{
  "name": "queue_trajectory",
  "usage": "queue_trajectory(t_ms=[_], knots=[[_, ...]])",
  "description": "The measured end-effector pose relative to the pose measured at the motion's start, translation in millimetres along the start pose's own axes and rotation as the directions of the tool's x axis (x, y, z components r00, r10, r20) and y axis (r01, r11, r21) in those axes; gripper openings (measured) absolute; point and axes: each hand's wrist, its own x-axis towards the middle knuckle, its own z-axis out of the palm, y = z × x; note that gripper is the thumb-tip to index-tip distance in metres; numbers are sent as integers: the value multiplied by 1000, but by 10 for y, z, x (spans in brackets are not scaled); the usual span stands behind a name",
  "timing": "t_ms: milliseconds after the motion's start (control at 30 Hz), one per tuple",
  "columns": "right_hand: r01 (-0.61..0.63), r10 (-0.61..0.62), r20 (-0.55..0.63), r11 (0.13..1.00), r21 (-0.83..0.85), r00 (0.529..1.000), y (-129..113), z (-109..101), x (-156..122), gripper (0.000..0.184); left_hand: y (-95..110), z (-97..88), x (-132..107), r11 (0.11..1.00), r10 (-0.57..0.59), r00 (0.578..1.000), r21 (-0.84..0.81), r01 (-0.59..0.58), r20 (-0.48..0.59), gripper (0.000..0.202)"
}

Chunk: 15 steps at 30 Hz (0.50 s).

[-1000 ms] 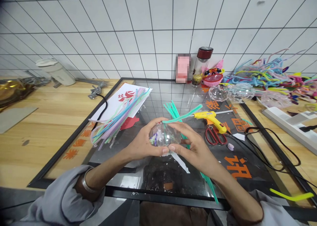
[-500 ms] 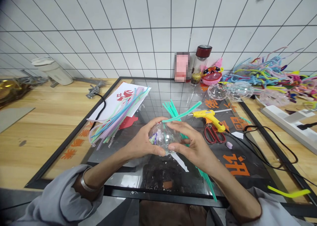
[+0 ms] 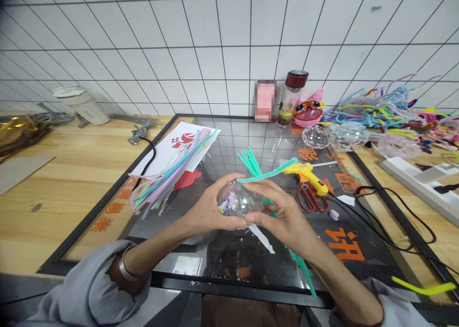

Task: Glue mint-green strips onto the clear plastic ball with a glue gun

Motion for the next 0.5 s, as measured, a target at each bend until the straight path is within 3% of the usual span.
queue_trajectory(t_ms=[500], knots=[[-98,98,11,995,27,995,-13,-15,-9,42,-3,-7,-8,998,40,999,39,-40,-5,83]])
